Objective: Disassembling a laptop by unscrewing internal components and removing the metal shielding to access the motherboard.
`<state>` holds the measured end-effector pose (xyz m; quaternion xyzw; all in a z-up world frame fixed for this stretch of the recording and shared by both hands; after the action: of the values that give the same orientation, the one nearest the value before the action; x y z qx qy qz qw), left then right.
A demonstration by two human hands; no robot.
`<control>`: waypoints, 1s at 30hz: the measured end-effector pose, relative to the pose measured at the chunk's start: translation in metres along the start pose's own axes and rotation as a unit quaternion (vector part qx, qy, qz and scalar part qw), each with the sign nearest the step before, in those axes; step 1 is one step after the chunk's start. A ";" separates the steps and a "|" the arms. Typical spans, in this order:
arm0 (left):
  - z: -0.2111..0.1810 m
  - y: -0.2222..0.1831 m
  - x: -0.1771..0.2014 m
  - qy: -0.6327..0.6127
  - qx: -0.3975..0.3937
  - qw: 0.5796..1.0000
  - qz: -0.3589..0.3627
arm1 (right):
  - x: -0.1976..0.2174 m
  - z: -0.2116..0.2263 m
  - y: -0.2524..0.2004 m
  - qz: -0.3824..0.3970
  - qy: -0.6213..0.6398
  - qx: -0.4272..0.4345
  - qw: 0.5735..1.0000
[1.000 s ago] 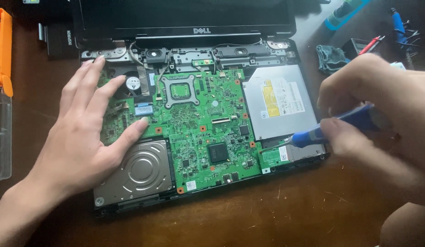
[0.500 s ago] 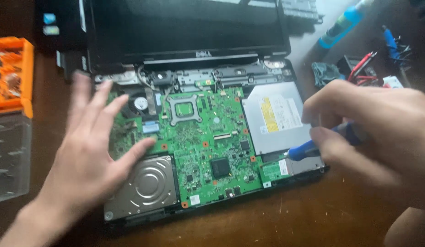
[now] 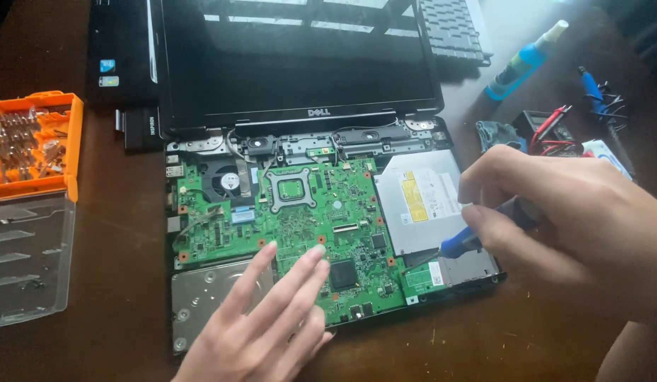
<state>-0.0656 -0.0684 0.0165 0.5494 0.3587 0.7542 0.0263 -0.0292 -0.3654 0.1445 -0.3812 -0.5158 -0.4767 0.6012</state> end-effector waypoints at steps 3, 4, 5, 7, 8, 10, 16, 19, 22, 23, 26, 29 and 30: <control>0.007 -0.003 -0.005 -0.001 -0.035 0.999 -0.008 | 0.000 0.001 0.002 -0.014 0.010 0.035 0.999; 0.009 -0.005 -0.008 -0.019 -0.045 0.999 -0.005 | 0.000 0.002 0.003 -0.021 0.021 0.063 0.998; 0.011 -0.005 -0.009 -0.020 -0.047 0.999 -0.004 | -0.001 0.002 0.002 -0.021 0.022 0.061 0.998; 0.013 -0.005 -0.010 -0.043 -0.095 0.994 -0.007 | -0.003 0.001 0.001 -0.025 -0.015 0.028 0.999; 0.013 -0.006 -0.010 -0.043 -0.095 0.994 -0.008 | -0.003 0.000 0.001 -0.025 -0.015 0.027 0.999; 0.014 -0.007 -0.010 0.002 -0.131 0.991 0.034 | -0.002 -0.002 0.000 -0.010 -0.011 0.032 0.999; 0.014 -0.011 -0.007 0.062 -0.231 0.965 0.108 | -0.003 0.006 0.007 -0.018 0.010 0.064 0.998; 0.013 -0.008 -0.006 0.167 -0.258 0.946 0.101 | -0.003 0.004 0.007 -0.010 -0.017 0.050 0.999; 0.015 -0.010 -0.008 0.168 -0.286 0.941 0.062 | -0.004 0.000 0.005 -0.015 -0.039 0.051 0.998; 0.013 -0.009 -0.009 0.168 -0.286 0.942 0.060 | -0.002 -0.001 0.004 -0.015 -0.041 0.050 0.998; 0.013 -0.010 -0.010 0.168 -0.302 0.936 0.072 | 0.000 0.000 0.004 -0.010 -0.056 0.044 0.997; 0.011 -0.015 -0.011 0.213 -0.341 0.910 0.103 | 0.000 0.000 0.001 -0.022 -0.023 0.080 0.996; 0.008 -0.015 -0.008 0.201 -0.320 0.919 0.112 | 0.001 -0.002 0.000 -0.022 -0.017 0.103 0.994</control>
<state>-0.0612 -0.0568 0.0020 0.3849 0.0321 0.9214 0.0437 -0.0281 -0.3677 0.1455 -0.3138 -0.5802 -0.4275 0.6182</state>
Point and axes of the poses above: each hand's wrist, its own y-axis towards the middle knuckle, its own x-axis out of the back of the hand, z = x × y, the point moved 1 cm from there along y, towards the middle knuckle, and after that the axes turned 1 degree about y, right-handed, at the moved point
